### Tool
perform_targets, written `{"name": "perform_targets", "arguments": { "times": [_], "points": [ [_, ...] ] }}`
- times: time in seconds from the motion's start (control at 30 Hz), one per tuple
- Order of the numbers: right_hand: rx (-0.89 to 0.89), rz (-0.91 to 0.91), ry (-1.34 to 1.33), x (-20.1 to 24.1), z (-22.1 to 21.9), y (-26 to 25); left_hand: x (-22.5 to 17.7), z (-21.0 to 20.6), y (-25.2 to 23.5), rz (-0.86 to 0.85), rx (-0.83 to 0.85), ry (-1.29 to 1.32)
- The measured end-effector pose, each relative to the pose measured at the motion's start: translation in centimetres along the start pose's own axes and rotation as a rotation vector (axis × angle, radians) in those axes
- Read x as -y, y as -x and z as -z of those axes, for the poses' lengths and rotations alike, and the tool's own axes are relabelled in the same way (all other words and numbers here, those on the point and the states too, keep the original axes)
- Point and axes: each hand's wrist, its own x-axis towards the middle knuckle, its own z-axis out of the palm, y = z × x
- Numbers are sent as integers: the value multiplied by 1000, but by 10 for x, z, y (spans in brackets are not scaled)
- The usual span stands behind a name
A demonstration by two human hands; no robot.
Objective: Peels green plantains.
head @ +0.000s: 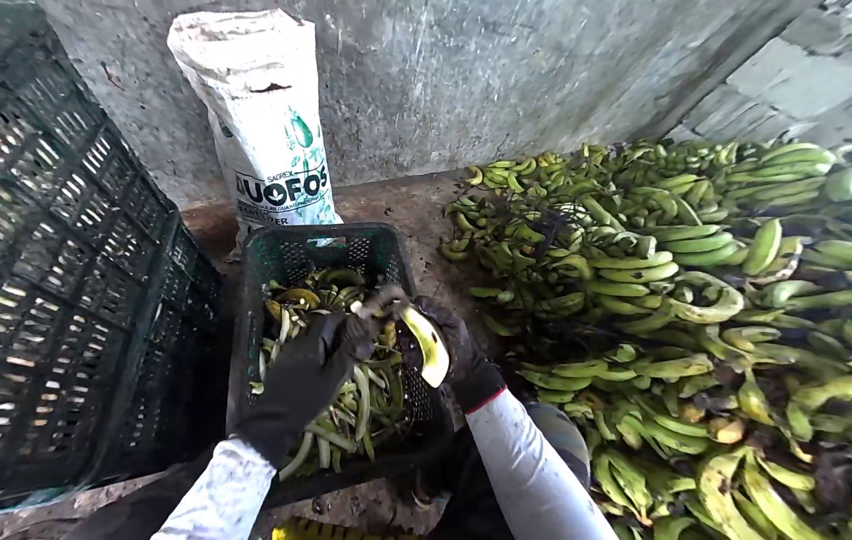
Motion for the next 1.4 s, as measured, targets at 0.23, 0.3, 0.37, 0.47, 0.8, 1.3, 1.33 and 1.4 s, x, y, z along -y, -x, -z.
{"name": "perform_targets", "arguments": {
  "times": [0.23, 0.3, 0.37, 0.47, 0.8, 1.3, 1.33, 1.4],
  "points": [
    [-10, 116, 250, -9, 6, 6, -1, -42, 4, -109, 59, -185],
    [96, 110, 171, -11, 1, 4, 1, -31, -6, 6, -86, -191],
    [56, 94, 31, -8, -2, 4, 1, -13, -8, 65, -162, -53],
    [31, 116, -49, -2, 4, 2, 2, -1, 1, 61, -38, 276],
    [-91, 230, 148, -17, 7, 4, 4, -57, 6, -89, 182, -26],
    [-2, 207, 8, -23, 4, 3, 7, -19, -21, 180, -247, 92],
    [-3, 185, -66, -24, 5, 2, 1, -11, -17, 185, -282, 141],
    [32, 165, -162, -25, 6, 0, -1, -4, -13, 199, -346, 325]
  ]
}}
